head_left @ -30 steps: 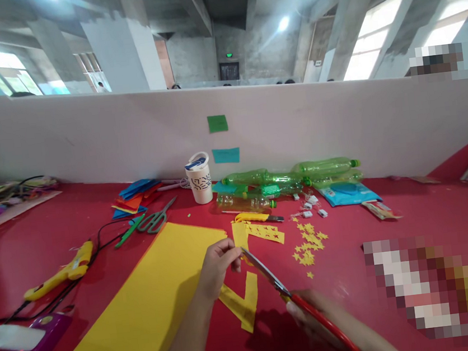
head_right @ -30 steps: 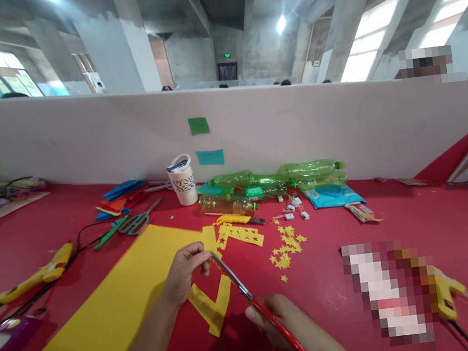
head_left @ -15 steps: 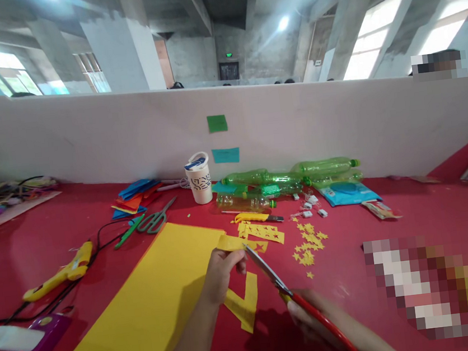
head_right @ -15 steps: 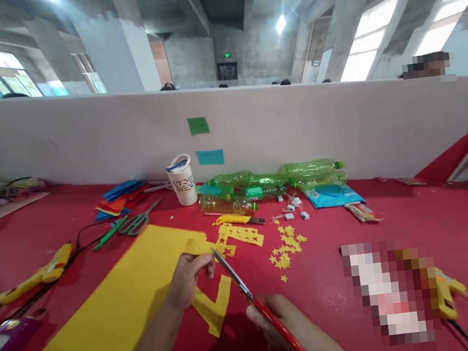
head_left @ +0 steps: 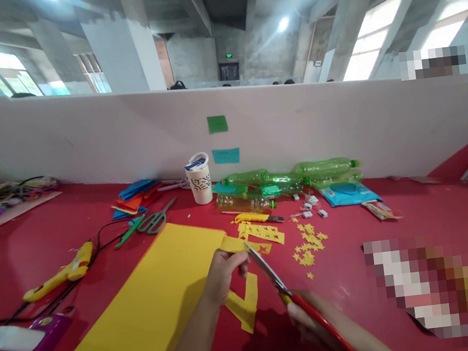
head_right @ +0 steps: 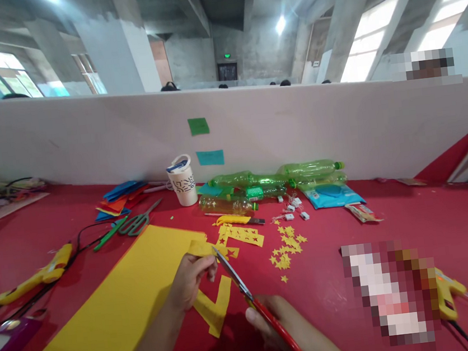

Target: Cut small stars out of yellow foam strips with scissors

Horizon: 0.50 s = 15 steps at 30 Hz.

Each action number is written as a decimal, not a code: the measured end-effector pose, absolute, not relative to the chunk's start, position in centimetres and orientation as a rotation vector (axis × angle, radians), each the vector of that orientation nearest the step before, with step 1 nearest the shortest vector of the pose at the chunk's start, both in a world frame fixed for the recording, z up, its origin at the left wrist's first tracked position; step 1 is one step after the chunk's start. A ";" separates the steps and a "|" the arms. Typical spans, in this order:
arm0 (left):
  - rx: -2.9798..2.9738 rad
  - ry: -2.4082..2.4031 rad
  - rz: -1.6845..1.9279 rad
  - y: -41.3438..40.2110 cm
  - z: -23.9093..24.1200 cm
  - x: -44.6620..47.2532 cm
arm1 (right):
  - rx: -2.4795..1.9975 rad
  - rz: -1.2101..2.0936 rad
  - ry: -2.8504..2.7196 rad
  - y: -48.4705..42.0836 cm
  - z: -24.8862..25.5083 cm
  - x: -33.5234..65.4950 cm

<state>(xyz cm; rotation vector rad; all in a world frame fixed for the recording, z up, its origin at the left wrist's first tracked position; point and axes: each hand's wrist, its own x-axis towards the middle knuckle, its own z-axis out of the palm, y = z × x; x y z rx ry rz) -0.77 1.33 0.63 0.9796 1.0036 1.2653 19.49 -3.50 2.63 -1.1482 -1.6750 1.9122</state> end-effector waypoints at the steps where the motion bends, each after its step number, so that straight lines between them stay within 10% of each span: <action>1: 0.976 1.006 1.267 1.3 0.7 -0.7 | -1.151 1.920 -1.666 -3.5 2.6 19.5; 15: 0.956 0.982 1.274 1.3 0.7 -0.6 | -1.276 1.879 -1.589 -3.8 1.8 18.8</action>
